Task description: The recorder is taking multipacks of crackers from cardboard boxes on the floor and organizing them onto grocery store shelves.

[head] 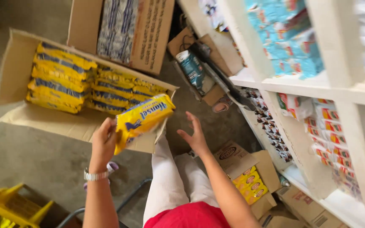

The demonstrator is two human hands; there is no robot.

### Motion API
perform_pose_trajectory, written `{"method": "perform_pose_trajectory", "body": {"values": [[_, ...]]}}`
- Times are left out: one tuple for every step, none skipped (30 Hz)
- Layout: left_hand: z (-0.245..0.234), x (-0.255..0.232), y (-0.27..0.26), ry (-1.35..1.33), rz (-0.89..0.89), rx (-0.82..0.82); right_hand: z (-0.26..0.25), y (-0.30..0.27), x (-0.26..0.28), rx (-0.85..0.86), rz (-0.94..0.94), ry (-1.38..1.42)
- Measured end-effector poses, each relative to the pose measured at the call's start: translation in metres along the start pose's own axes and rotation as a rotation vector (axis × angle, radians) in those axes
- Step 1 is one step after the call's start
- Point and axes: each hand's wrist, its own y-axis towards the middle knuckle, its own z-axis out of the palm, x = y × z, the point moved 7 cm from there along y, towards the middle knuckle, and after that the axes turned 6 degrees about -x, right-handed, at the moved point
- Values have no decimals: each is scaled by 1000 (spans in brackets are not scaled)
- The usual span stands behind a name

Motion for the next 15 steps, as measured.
{"method": "perform_pose_trajectory", "body": {"values": [[0,-4,-6,-239,-194,27,-13,0,-2,-23,29,119],[5,-32,-3,-234,-162,36,-31,-3,4,-50,12,131],[15,-59,0,-587,-203,47,-39,-5,11,93,25,412],[27,-86,1,-937,-248,70,-49,-10,20,246,33,689],[37,-105,7,-932,-217,102,-71,-18,30,212,5,696],[51,-117,10,-1054,-328,119,-89,-27,35,229,58,681],[69,-130,8,-1167,-454,147,-107,-45,38,238,119,670],[86,-135,9,-1155,-436,191,-123,-54,37,196,100,682],[106,-144,10,-1169,-383,260,-142,-67,28,96,166,616],[128,-154,11,-1184,-332,328,-162,-80,18,-4,235,553],[141,-182,6,-1176,-306,388,-178,-97,14,-60,212,563],[155,-204,0,-1038,-319,423,-194,-115,7,-153,223,671],[169,-225,-9,-898,-330,453,-209,-134,-1,-244,234,780],[167,-269,-28,-888,-301,507,-223,-161,-21,-299,210,791],[167,-330,-51,-833,-11,720,-240,-184,-42,-394,167,878]]}}
